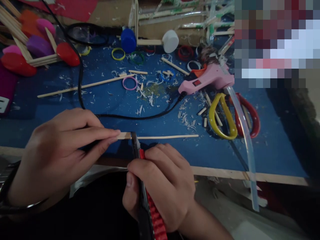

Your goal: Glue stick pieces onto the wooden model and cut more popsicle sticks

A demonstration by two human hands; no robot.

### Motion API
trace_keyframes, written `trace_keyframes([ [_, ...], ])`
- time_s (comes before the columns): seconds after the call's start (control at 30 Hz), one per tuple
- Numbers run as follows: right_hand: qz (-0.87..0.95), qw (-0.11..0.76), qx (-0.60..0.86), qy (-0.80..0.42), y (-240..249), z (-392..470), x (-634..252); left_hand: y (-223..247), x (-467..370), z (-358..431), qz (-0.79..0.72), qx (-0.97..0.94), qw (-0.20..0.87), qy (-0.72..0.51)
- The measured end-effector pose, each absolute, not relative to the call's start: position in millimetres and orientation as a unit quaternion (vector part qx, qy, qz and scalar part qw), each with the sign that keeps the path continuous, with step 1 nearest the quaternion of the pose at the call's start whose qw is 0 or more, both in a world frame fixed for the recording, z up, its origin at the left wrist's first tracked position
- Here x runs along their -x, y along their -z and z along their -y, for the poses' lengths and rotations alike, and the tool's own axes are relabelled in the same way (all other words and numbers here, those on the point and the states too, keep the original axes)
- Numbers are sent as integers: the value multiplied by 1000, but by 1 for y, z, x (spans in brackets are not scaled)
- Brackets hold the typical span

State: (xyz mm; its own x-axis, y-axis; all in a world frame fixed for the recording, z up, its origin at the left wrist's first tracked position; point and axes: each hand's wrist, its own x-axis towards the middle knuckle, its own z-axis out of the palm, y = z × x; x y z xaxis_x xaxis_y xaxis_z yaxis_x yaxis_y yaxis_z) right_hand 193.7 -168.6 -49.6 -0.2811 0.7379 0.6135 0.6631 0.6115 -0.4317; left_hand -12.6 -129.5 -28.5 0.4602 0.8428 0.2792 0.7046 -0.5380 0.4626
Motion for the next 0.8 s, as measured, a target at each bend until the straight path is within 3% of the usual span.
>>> trace_keyframes([
  [0.4,826,351,435,-70,46,169,-195,27,12,130,-454,-852,143,-217],
  [0.8,820,371,433,-55,48,172,-194,29,12,130,-443,-857,134,-224],
])
